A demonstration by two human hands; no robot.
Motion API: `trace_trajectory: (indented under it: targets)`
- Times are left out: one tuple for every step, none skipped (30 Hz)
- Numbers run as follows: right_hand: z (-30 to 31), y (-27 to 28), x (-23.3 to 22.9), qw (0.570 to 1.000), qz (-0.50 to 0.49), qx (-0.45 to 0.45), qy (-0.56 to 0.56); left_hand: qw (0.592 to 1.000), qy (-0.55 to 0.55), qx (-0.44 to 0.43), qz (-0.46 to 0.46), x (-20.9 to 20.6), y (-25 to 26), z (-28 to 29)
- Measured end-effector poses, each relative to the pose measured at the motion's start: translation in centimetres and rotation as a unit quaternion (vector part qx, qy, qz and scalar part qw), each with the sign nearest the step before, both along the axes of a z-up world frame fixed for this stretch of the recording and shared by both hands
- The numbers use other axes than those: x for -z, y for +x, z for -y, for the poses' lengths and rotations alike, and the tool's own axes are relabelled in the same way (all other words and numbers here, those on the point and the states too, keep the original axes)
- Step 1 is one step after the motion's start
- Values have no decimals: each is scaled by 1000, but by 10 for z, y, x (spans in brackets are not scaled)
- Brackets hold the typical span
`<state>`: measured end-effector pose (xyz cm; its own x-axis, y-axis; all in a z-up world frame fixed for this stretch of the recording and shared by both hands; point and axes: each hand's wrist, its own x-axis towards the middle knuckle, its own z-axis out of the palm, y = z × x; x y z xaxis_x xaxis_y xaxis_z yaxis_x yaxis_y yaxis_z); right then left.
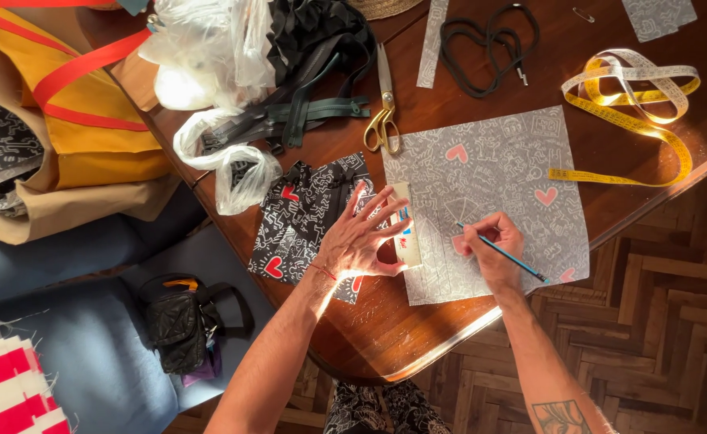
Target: Marking and cutting fabric using a pencil, ruler, and scissors
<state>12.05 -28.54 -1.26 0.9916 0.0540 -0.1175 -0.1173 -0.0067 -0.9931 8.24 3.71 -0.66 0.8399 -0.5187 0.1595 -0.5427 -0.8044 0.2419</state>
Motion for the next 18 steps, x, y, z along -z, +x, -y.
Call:
trace_trajectory:
  targets:
    - [-6,3,-8,1000,1,-2,2,1000,2,-2,1,5,0,1]
    - [-11,6,-15,1000,-6,-9,6,1000,-4,-2,14,9,0,1]
    - [-17,10,-23,1000,-11,-17,11,1000,-9,-3,28,14,1,2]
    - [-28,18,-37,1000,-8,-19,13,999,-7,-4,31,13,3,1]
    - [-38,22,-51,998,-29,-46,31,999,-21,-3,41,13,3,1]
    - [-48,27,-64,995,-51,-74,50,998,-35,-3,52,13,3,1]
    - [-58,31,-55,995,-52,-73,50,998,-35,-2,51,9,3,1]
    - [-68,36,-46,997,-11,-63,41,998,-20,-6,51,6,3,1]
    - [-79,40,-37,998,31,-52,31,999,-5,-9,52,2,2,0]
    - [-78,40,-34,998,29,-51,31,999,-5,-9,50,3,0,1]
    - [-79,43,-32,997,45,-59,-10,999,-2,-6,41,4,2,1]
    - [-80,46,-30,995,61,-66,-52,999,0,-3,32,4,3,0]
    - [-79,49,-28,994,63,-67,-51,999,1,-4,33,5,4,0]
    - [-79,51,-26,990,79,-74,-88,1000,4,-7,30,6,4,0]
    - [-78,51,-24,984,93,-82,-125,1000,5,-10,26,7,2,1]
    - [-76,52,-17,984,92,-84,-125,1000,5,-12,25,5,1,0]
    - [-73,54,-10,982,98,-86,-134,999,24,-8,24,2,2,-1]
    - [-70,55,-3,980,104,-87,-144,999,43,-5,23,0,2,-1]
